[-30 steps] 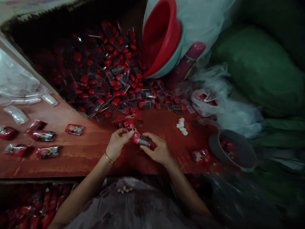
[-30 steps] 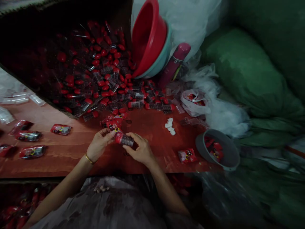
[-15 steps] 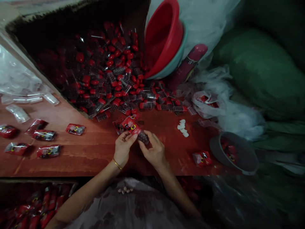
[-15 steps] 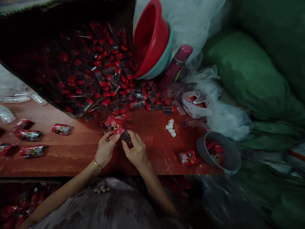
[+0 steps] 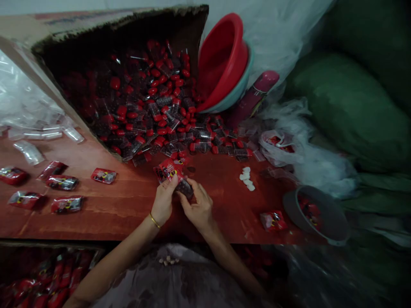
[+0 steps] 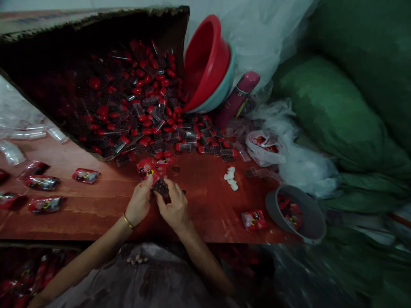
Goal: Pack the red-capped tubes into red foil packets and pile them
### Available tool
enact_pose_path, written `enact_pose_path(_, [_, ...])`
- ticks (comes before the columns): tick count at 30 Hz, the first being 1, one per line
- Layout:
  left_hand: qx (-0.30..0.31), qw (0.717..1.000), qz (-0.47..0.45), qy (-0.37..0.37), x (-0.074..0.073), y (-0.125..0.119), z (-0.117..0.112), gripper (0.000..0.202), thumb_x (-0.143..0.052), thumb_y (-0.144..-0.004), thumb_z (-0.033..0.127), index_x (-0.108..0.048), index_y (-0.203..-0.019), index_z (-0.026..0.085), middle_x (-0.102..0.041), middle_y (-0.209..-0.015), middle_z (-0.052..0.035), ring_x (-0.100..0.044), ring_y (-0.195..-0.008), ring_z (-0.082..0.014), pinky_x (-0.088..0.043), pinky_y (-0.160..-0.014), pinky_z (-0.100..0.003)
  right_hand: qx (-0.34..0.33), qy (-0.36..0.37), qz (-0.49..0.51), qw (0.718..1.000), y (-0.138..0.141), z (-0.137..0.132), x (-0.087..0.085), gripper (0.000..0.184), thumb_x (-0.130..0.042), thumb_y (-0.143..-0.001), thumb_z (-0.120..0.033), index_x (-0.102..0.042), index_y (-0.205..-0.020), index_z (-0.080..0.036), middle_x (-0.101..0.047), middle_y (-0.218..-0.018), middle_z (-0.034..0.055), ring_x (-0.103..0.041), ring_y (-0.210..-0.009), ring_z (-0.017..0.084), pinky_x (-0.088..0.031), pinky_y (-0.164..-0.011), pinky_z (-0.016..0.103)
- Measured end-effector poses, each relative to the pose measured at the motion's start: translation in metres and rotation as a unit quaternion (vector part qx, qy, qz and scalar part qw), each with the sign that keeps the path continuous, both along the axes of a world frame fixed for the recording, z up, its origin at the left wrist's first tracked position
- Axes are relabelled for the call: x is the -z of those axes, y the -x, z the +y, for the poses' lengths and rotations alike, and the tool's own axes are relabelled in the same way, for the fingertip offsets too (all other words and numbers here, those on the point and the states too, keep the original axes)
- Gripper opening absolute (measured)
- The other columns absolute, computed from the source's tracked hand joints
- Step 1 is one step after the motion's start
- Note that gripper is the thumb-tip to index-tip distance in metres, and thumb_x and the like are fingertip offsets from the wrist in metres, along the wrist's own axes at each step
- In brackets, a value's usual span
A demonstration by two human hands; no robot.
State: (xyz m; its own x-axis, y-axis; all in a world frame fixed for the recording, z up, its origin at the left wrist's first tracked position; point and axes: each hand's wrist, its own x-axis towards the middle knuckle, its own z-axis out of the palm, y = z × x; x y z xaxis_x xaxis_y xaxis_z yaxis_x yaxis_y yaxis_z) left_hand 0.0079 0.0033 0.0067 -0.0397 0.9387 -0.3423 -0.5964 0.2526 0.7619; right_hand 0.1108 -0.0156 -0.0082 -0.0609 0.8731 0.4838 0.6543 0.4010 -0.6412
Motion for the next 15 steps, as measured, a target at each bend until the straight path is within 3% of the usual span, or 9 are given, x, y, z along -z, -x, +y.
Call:
enact_pose_path(9, [0.0, 1.0, -0.017, -0.016, -0.003, -0.002, -0.003, 0.029, -0.08, -0.054, 0.038, -0.072, -0.072, 0.017, -0.07, -0.069, -0.0008, -0.06, -0.065, -0.0108, -0.046, -0.072, -0.022, 0.01, -0.012, 0.028, 0.999, 0.005, 0.003, -0.007, 0.035, -0.054, -0.082, -0.021, -0.052, -0.116, -0.022, -0.067, -0.104, 0.0099, -0.064, -0.096, 0.022, -0.053, -0.084, 0.036])
enact_pose_path(12, [0.006, 0.999, -0.032, -0.004, -0.01, 0.008, 0.002, 0.028, -0.08, -0.055, 0.037, -0.071, -0.07, 0.015, -0.071, -0.068, -0.0024, -0.061, -0.064, -0.0126, -0.047, -0.071, -0.024, -0.026, 0.058, 0.103, 0.993, 0.004, 0.002, -0.009, 0.037, -0.059, -0.08, -0.026, -0.052, -0.116, -0.024, -0.067, -0.104, 0.0071, -0.065, -0.091, 0.02, -0.055, -0.081, 0.034])
enact_pose_path(15, [0.009, 0.999, -0.042, -0.006, -0.013, 0.015, 0.003, 0.028, -0.078, -0.058, 0.038, -0.07, -0.072, 0.015, -0.072, -0.073, -0.0043, -0.063, -0.067, -0.0142, -0.047, -0.071, -0.026, -0.068, 0.146, 0.199, 0.967, 0.004, 0.003, -0.01, 0.023, -0.055, -0.083, -0.028, -0.056, -0.106, -0.024, -0.068, -0.086, 0.0012, -0.065, -0.064, 0.013, -0.056, -0.061, 0.025])
